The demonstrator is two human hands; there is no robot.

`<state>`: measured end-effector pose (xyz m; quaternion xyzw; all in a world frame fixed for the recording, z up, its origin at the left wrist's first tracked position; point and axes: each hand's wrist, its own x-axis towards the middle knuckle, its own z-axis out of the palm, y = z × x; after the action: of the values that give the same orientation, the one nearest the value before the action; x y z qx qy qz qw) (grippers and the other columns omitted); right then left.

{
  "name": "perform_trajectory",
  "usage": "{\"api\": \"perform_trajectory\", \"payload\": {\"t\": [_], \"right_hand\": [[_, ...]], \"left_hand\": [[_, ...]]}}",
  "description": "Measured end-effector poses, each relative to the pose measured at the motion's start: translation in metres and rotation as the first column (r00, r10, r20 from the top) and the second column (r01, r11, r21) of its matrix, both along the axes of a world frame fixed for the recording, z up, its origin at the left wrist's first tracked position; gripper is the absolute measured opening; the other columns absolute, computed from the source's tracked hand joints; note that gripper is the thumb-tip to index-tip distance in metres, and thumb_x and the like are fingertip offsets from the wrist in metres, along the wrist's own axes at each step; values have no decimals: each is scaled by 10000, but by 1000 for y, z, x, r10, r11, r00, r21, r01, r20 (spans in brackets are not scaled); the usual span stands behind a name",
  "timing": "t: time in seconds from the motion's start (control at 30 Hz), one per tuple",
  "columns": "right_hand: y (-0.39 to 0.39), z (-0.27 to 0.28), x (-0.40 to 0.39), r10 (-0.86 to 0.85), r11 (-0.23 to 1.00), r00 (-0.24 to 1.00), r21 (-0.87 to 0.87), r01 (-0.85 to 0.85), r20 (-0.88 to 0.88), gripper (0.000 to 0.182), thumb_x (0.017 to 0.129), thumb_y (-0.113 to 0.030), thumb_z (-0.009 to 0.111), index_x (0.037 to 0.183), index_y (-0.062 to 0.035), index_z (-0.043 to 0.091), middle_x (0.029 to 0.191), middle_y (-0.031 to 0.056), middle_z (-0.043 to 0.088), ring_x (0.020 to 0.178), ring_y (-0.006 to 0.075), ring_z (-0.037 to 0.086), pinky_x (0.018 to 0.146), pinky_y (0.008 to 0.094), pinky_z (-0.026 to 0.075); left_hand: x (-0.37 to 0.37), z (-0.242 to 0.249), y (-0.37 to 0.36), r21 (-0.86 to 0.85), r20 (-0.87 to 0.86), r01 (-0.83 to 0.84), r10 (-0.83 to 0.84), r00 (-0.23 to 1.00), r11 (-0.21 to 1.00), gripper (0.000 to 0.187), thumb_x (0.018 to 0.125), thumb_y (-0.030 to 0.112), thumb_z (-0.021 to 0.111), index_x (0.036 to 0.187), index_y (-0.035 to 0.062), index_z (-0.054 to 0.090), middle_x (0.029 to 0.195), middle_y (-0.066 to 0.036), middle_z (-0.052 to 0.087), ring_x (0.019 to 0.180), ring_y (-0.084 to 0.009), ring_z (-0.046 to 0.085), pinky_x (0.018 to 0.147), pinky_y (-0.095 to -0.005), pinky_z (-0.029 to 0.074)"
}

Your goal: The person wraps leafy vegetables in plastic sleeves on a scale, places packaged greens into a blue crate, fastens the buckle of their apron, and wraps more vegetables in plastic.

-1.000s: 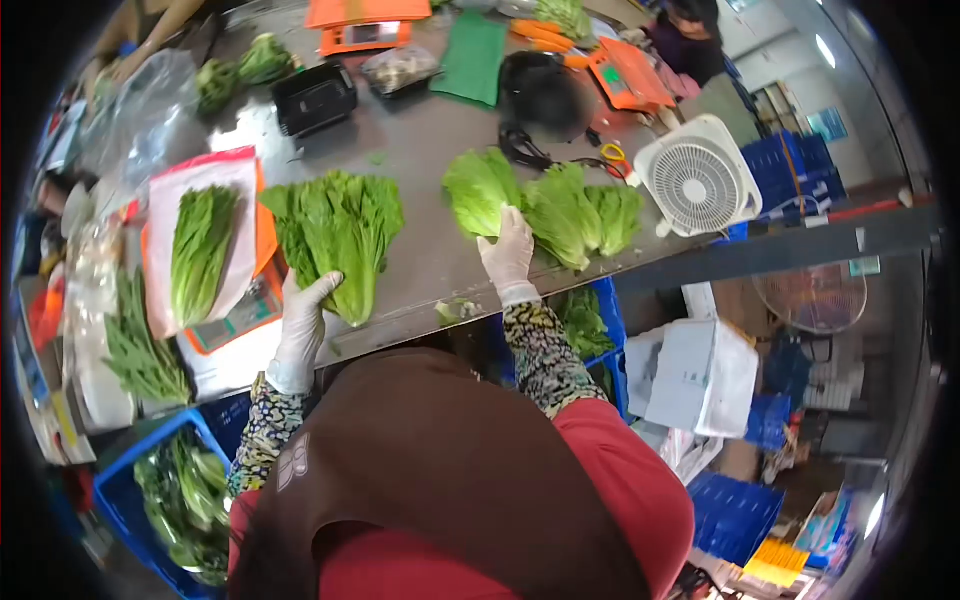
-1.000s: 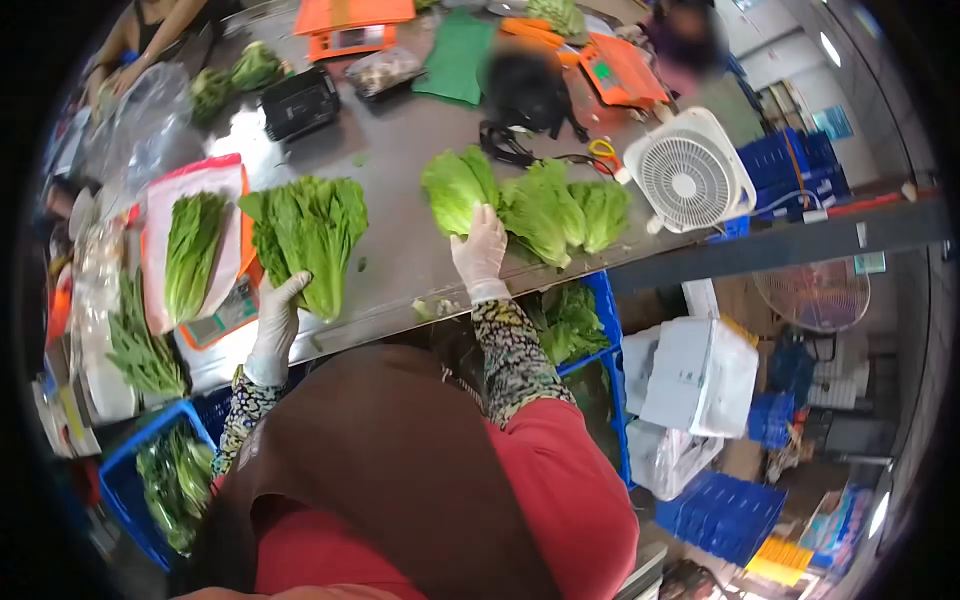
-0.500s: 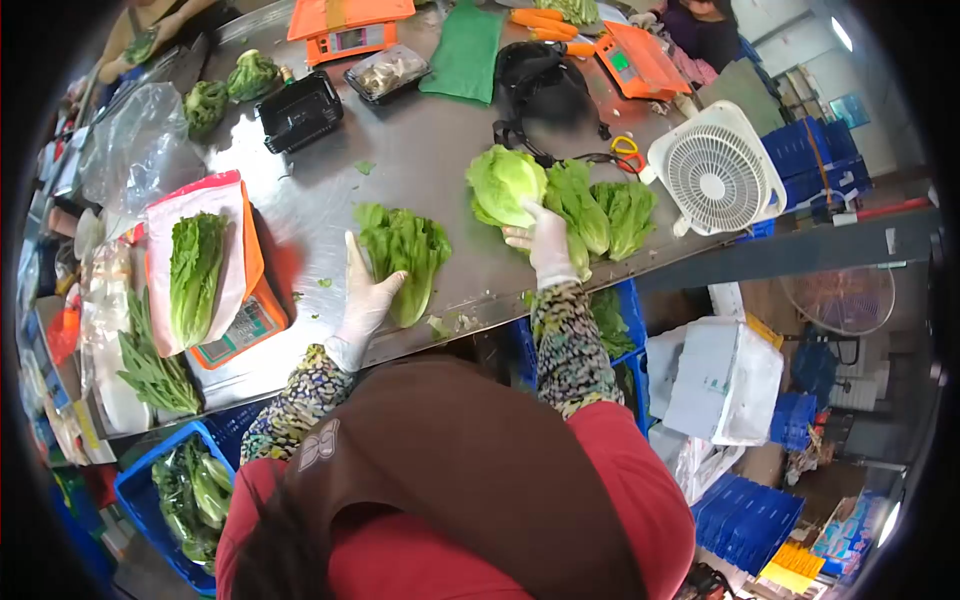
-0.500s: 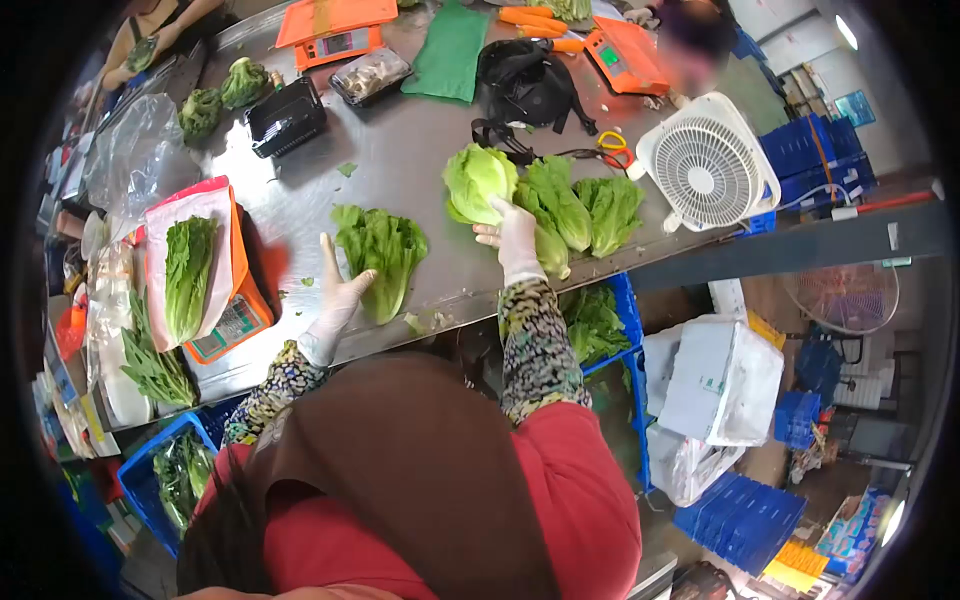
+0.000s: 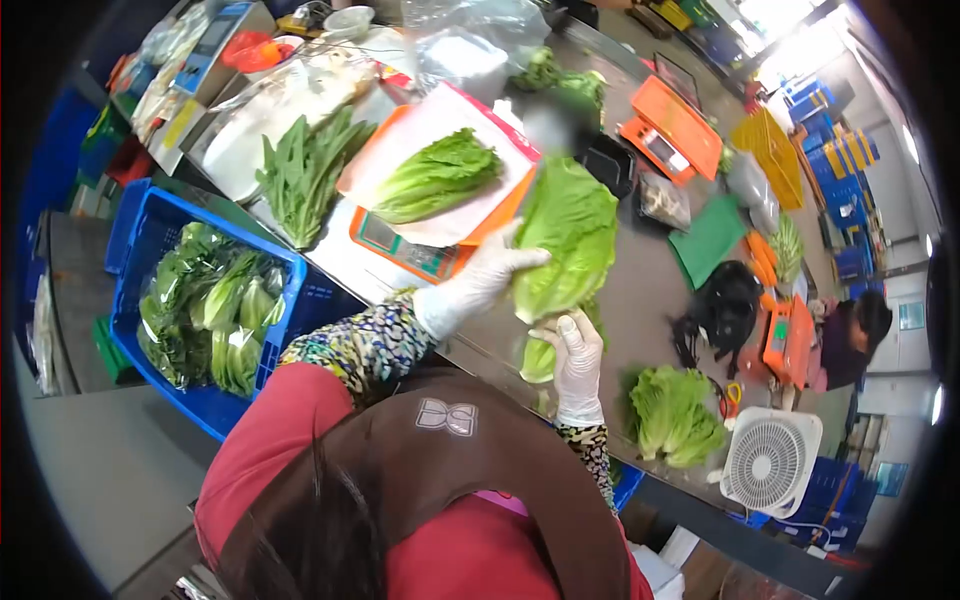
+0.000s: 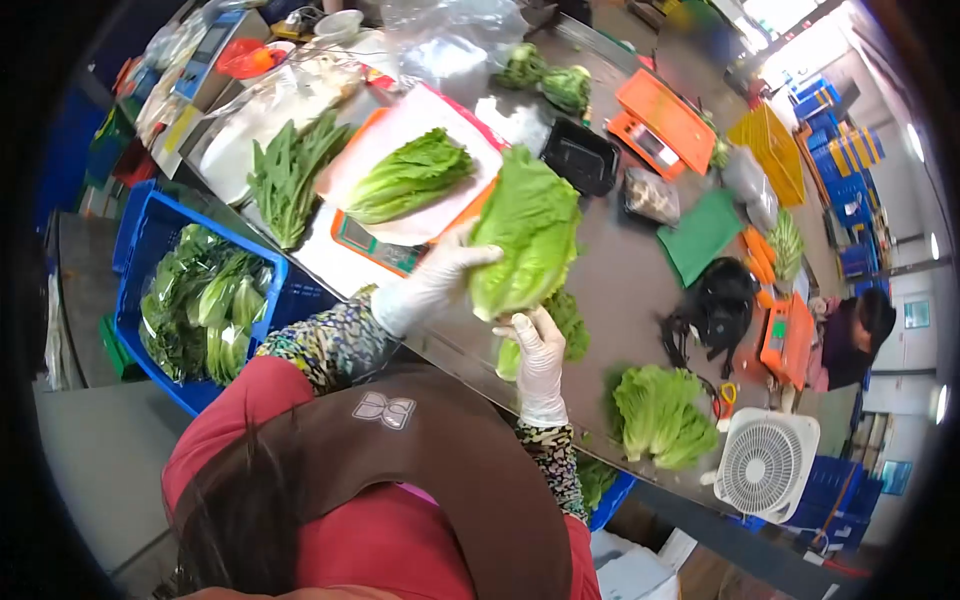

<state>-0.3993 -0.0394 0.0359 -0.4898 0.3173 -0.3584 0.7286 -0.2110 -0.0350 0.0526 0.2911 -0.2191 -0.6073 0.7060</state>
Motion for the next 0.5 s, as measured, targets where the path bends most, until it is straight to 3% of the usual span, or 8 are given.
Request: {"api": "perform_trajectory", "payload": {"t": [0.03,0.17,0.2,0.23,0.27,0.33,0.47,0.5], "right_hand": [[-1,-1,6,-56,998,998,-10,55,-35,393,925,-202,582,1224,49,534,1132,130,622,906,192,625,778,342,531],[-8,21,35,-24,1000,993,2,25,-112,285,932,-105,559,1185,22,595,1135,119,647,847,113,615,738,247,520],[-8,18,41,1,1000,989,-21,-4,-145,290,934,-109,541,1184,29,591,1131,130,644,848,129,621,751,258,519],[-8,15,47,25,999,984,-41,-33,-174,295,936,-114,523,1182,35,587,1127,141,641,850,145,626,765,270,518],[-6,14,52,40,998,981,-47,-49,-188,286,931,-104,531,1173,35,594,1120,135,645,840,129,619,766,258,513],[-2,14,61,50,997,972,-50,-63,-230,283,928,-98,536,1171,34,596,1116,127,649,838,121,616,764,253,511],[7,3,69,58,998,956,-16,-65,-287,286,919,-73,548,1182,28,597,1089,100,665,840,107,615,749,239,506],[12,0,72,58,998,949,-18,-67,-311,291,917,-65,546,1188,28,593,1082,98,668,843,108,616,745,239,506]], "left_hand": [[19,14,3,-112,30,-32,36,999,993,633,776,41,686,1343,-4,409,1216,-122,571,1112,-203,545,986,-336,427],[112,48,13,-25,334,-42,48,941,999,643,779,2,646,1368,-17,389,1241,-114,566,1138,-189,535,996,-304,415],[142,54,8,-250,693,-57,220,687,967,663,762,-19,635,1374,-26,379,1301,-96,526,1187,-189,495,1034,-286,369],[165,56,5,-340,809,-114,352,470,933,769,774,0,621,1456,7,266,1374,-131,462,1196,-183,498,1035,-283,371],[181,54,10,-59,575,-41,67,815,997,782,771,3,638,1458,17,264,1415,-134,406,1216,-187,482,1033,-284,377],[222,39,3,-46,539,-14,37,841,999,801,767,71,707,1443,17,282,1329,-126,486,1187,-209,507,1016,-300,404],[270,4,-14,96,418,208,-229,879,973,698,817,105,678,1414,1,333,1292,-141,522,1160,-214,528,997,-330,423],[276,-10,-17,168,431,218,-270,861,961,619,859,154,669,1385,-5,385,1263,-110,549,1128,-178,546,971,-285,432]]}}
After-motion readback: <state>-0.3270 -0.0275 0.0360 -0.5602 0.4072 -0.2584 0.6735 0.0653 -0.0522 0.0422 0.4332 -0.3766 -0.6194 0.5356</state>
